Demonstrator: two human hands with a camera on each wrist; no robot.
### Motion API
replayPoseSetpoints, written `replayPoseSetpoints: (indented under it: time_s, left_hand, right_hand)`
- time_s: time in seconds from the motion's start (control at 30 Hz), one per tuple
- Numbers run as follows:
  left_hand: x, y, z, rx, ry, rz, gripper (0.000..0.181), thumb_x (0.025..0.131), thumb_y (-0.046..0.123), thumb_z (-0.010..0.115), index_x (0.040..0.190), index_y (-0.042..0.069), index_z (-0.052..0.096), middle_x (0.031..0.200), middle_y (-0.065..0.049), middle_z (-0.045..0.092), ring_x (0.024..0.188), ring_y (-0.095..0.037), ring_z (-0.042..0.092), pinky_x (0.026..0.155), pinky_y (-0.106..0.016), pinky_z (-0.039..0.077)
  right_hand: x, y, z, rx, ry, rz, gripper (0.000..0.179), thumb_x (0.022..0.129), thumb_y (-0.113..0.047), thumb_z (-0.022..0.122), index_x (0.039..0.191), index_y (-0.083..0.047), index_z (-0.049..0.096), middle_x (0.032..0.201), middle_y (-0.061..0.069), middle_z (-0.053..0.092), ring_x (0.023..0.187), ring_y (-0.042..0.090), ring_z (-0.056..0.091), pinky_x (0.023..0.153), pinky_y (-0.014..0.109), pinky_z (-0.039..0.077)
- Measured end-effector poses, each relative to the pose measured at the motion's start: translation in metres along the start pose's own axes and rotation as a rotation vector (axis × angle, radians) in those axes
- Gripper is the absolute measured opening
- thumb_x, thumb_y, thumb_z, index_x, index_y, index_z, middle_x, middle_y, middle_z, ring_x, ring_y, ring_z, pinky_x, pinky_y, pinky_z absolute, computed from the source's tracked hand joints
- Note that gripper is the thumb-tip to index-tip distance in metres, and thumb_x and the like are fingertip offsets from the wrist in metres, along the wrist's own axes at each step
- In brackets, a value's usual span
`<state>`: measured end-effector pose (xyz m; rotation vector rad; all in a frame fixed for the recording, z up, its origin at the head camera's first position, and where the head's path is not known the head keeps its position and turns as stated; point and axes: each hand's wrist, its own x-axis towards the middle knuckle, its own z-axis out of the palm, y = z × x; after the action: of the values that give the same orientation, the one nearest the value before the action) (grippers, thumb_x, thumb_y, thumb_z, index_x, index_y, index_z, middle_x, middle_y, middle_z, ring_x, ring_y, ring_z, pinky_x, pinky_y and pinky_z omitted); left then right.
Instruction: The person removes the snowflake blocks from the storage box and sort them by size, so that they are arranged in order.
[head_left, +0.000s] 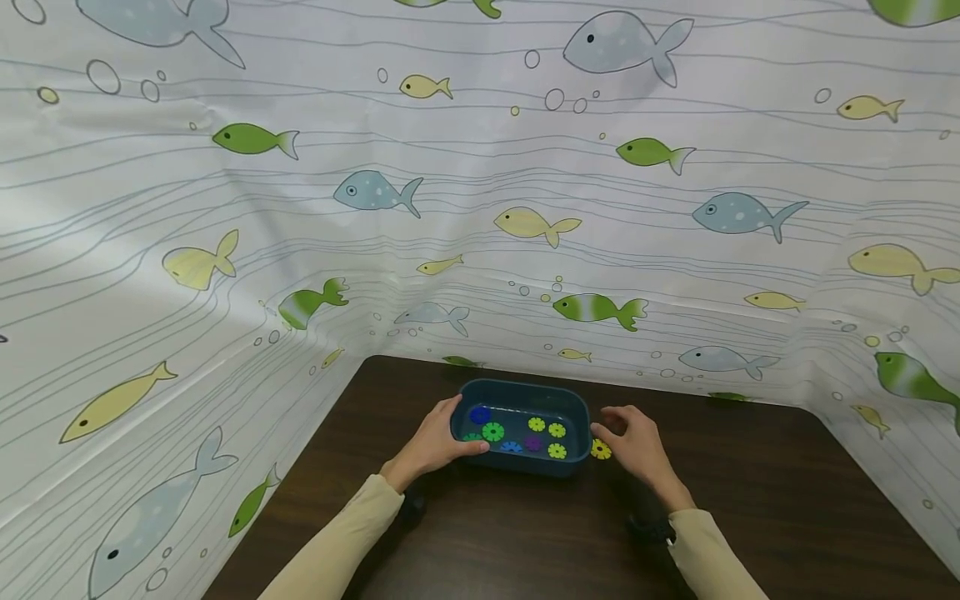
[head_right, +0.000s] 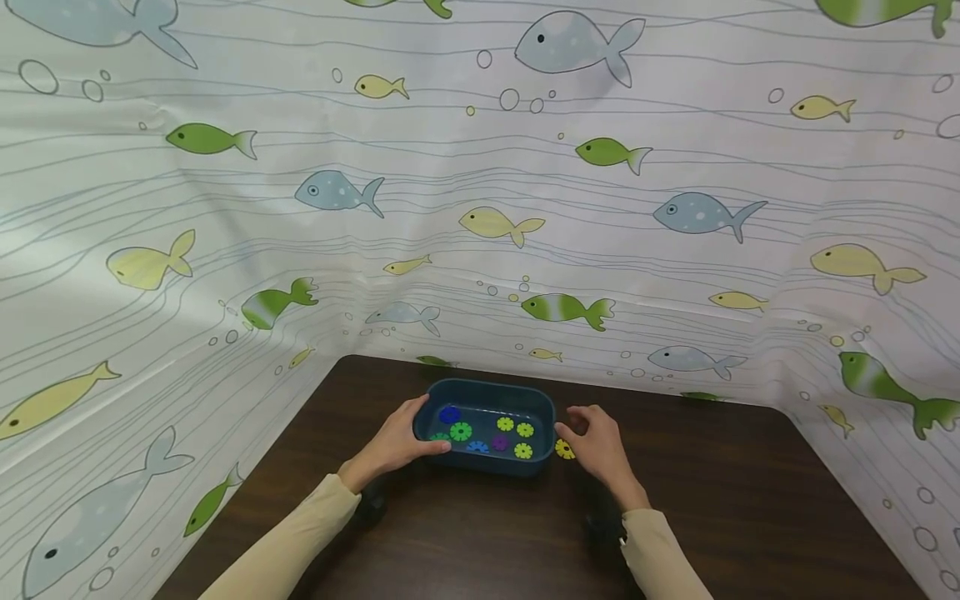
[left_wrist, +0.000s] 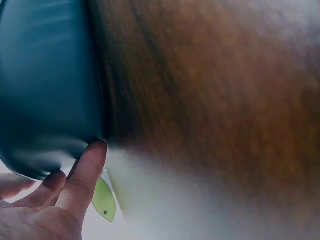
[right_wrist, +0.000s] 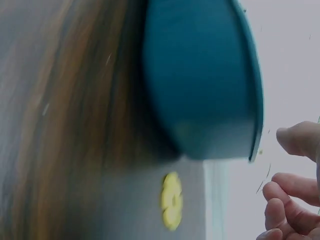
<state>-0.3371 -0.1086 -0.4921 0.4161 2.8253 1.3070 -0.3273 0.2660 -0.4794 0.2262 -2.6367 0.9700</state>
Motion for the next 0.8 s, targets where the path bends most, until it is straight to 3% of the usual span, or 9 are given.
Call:
replayPoseSetpoints:
  time_s: [0.3,0.43,0.6,0.8]
  left_hand:
    - [-0.001,0.0,-0.002,-0.003,-0.004,-0.002,0.115,0.085,0.058,0.086,0.17,0.002,0.032,0.171,-0.026,0.039,0.151,-0.046,0.048,0.122,-0.072,0.043]
    - [-0.001,0.0,-0.003,-0.002,-0.002,-0.003,0.115,0.085,0.057,0.087,0.17,0.002,0.032,0.172,-0.026,0.039,0.151,-0.046,0.048,0.123,-0.072,0.043]
    - [0.0,-0.001,-0.002,0.007,-0.005,0.004,0.114,0.086,0.058,0.087,0.169,0.001,0.032,0.171,-0.025,0.039,0.15,-0.045,0.049,0.124,-0.07,0.043]
    - [0.0,-0.002,-0.002,-0.008,-0.016,0.012,0.114,0.087,0.059,0.086,0.169,0.001,0.032,0.171,-0.026,0.039,0.149,-0.045,0.05,0.123,-0.07,0.044]
  right_hand:
    - [0.007,-0.04,0.016,0.035,-0.02,-0.074,0.04,0.095,-0.017,0.085,0.129,0.002,0.076,0.113,0.016,0.074,0.096,0.024,0.067,0.083,0.035,0.057]
    - [0.01,-0.057,0.027,0.046,-0.077,-0.104,0.041,0.095,-0.019,0.085,0.129,0.001,0.076,0.117,0.018,0.074,0.099,0.028,0.066,0.084,0.038,0.057]
    - [0.014,-0.076,0.042,0.06,-0.16,-0.13,0.04,0.095,-0.02,0.085,0.127,0.001,0.077,0.122,0.02,0.073,0.111,0.039,0.071,0.095,0.054,0.063]
    - [0.02,-0.091,0.065,0.053,-0.251,-0.14,0.039,0.094,-0.021,0.086,0.125,0.001,0.078,0.119,0.018,0.073,0.108,0.032,0.07,0.097,0.053,0.064]
